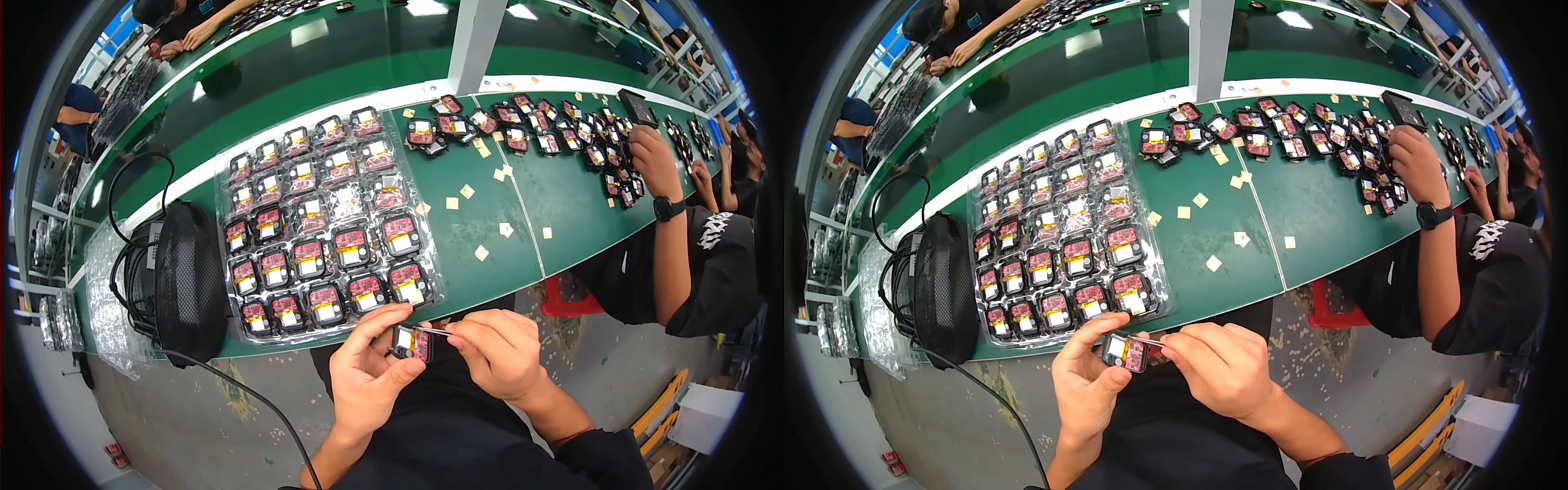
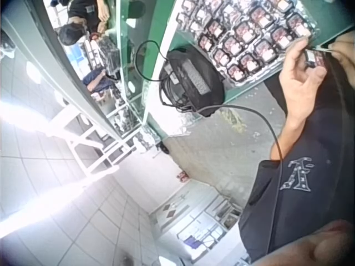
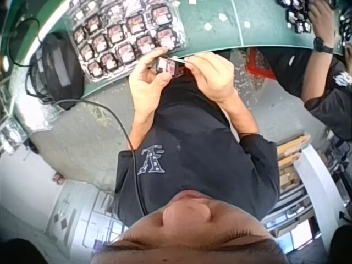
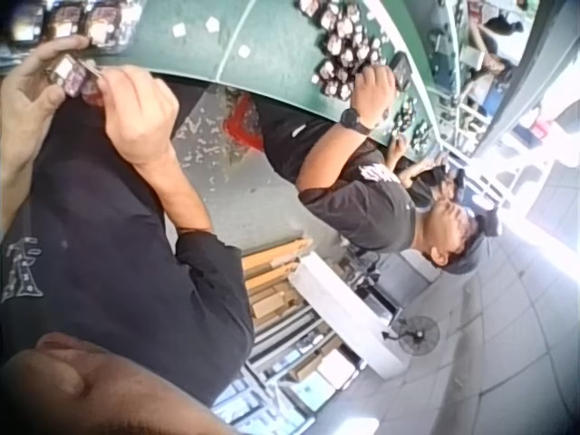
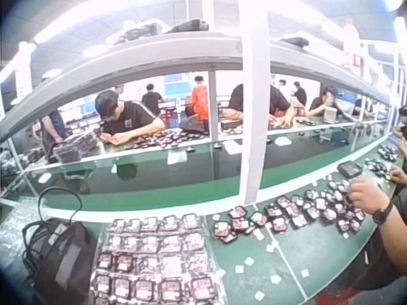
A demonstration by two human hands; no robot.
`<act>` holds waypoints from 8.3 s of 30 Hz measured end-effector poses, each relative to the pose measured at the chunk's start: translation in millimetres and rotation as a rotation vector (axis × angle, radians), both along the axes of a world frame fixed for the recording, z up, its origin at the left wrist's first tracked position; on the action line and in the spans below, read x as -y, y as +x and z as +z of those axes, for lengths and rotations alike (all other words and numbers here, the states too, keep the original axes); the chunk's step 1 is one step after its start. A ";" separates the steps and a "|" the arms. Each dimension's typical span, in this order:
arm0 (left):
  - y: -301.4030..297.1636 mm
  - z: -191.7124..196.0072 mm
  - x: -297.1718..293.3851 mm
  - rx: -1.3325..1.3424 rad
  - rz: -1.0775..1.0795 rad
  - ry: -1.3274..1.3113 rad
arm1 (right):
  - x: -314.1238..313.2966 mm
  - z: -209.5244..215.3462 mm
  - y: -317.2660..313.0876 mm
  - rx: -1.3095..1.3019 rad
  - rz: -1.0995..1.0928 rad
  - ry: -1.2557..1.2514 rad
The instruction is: Assembling internal components into smartwatch housings on a factory production line.
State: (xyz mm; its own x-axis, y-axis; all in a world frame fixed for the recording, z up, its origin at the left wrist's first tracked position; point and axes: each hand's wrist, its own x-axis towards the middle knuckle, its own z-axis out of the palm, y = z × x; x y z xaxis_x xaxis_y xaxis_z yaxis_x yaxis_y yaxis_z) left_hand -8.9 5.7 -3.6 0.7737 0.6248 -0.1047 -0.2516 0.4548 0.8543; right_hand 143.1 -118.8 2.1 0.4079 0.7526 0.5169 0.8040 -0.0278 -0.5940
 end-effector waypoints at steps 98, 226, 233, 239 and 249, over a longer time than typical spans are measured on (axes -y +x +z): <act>44.8 42.3 -153.0 -0.552 0.183 1.366 | -21.4 -21.3 109.6 -0.004 -0.604 -0.335; -33.3 -7.2 -4.5 0.058 0.076 0.183 | -9.2 -6.1 -11.2 -0.322 0.182 0.167; -48.0 -26.0 -13.2 0.125 -0.011 0.173 | -20.8 -3.2 -40.2 -0.464 0.316 0.050; -57.1 -32.8 -6.5 0.187 0.036 0.139 | -23.2 -2.6 -41.5 -0.401 0.374 0.062; -51.1 -29.0 -2.3 0.092 0.142 0.052 | -19.5 -20.3 -45.2 0.272 0.080 0.064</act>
